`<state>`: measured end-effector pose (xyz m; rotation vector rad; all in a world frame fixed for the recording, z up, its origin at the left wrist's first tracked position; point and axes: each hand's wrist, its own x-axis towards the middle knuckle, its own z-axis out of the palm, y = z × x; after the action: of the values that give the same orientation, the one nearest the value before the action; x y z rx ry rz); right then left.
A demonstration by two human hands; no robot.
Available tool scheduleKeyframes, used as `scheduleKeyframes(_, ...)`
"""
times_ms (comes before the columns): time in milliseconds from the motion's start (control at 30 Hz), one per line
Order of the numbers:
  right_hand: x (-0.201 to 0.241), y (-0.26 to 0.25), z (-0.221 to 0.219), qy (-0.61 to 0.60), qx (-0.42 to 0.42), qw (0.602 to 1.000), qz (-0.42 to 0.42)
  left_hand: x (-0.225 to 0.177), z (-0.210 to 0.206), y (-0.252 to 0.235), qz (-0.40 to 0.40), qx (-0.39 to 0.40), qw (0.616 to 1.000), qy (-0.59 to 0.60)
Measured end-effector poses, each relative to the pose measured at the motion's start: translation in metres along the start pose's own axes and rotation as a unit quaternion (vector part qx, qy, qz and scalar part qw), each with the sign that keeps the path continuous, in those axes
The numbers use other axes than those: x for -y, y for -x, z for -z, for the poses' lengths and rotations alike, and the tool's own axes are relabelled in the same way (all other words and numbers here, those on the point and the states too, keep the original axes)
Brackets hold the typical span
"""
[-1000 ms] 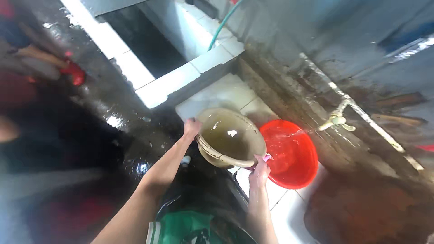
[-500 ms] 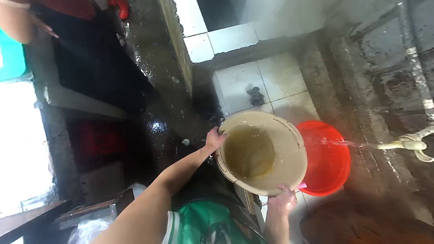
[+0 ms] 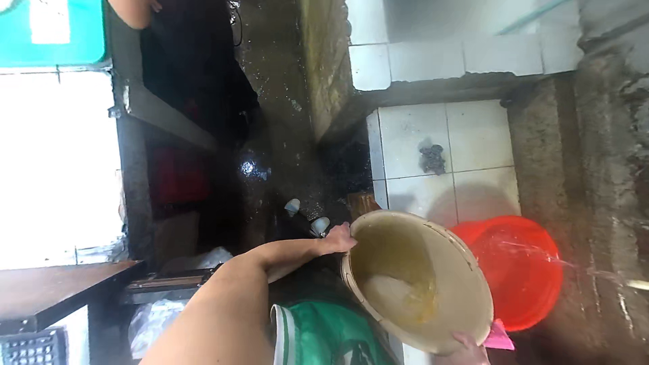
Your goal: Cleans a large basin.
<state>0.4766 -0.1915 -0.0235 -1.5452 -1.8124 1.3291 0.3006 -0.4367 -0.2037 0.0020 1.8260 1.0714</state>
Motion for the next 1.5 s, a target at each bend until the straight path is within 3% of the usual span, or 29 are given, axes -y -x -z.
scheduleKeyframes(133, 0.001, -0.006, -0.01, 0.008, 0.053, 0.998, 0.024, 0.016, 0.01, 0.014, 0.012, -0.01, 1.0, 0.026)
scheduleKeyframes(267, -0.009, -0.012, -0.027, -0.021, 0.145, 0.988, 0.043, 0.029, 0.039, 0.041, -0.043, -0.092, 0.991, 0.089)
scheduleKeyframes(467, -0.002, -0.008, -0.108, 0.065, 0.258, 0.962, 0.06, 0.064, 0.085, 0.053, -0.081, -0.272, 0.951, 0.12)
scheduleKeyframes(600, -0.034, -0.006, -0.167, 0.153, 0.31, 0.931, 0.116, 0.112, 0.109, 0.053, -0.079, -0.367, 0.913, 0.161)
scheduleKeyframes(767, -0.076, -0.016, -0.253, 0.193, 0.387, 0.889, 0.149, 0.162, 0.101, 0.03, 0.048, -0.49, 0.822, 0.287)
scheduleKeyframes(967, -0.147, -0.02, -0.357, 0.28, 0.535, 0.778, 0.173, 0.275, 0.04, 0.007, 0.166, -0.612, 0.676, 0.375)
scheduleKeyframes(1100, -0.224, 0.015, -0.403, 0.33, 0.606, 0.717, 0.099, 0.359, -0.02, 0.011, 0.292, -0.622, 0.611, 0.392)
scheduleKeyframes(1233, -0.352, 0.051, -0.45, 0.361, 0.628, 0.69, -0.008, 0.446, -0.053, 0.014, 0.401, -0.603, 0.578, 0.376)
scheduleKeyframes(1300, -0.431, 0.07, -0.475, 0.376, 0.591, 0.708, -0.087, 0.5, -0.041, 0.003, 0.436, -0.579, 0.601, 0.337)
scheduleKeyframes(1367, -0.507, 0.083, -0.509, 0.391, 0.522, 0.742, -0.158, 0.562, -0.005, -0.03, 0.44, -0.539, 0.658, 0.287)
scheduleKeyframes(1433, -0.565, 0.091, -0.543, 0.405, 0.436, 0.768, -0.238, 0.616, 0.05, -0.076, 0.467, -0.449, 0.731, 0.214)
scheduleKeyframes(1500, -0.589, 0.096, -0.578, 0.4, 0.37, 0.771, -0.331, 0.629, 0.126, -0.128, 0.505, -0.336, 0.783, 0.142)
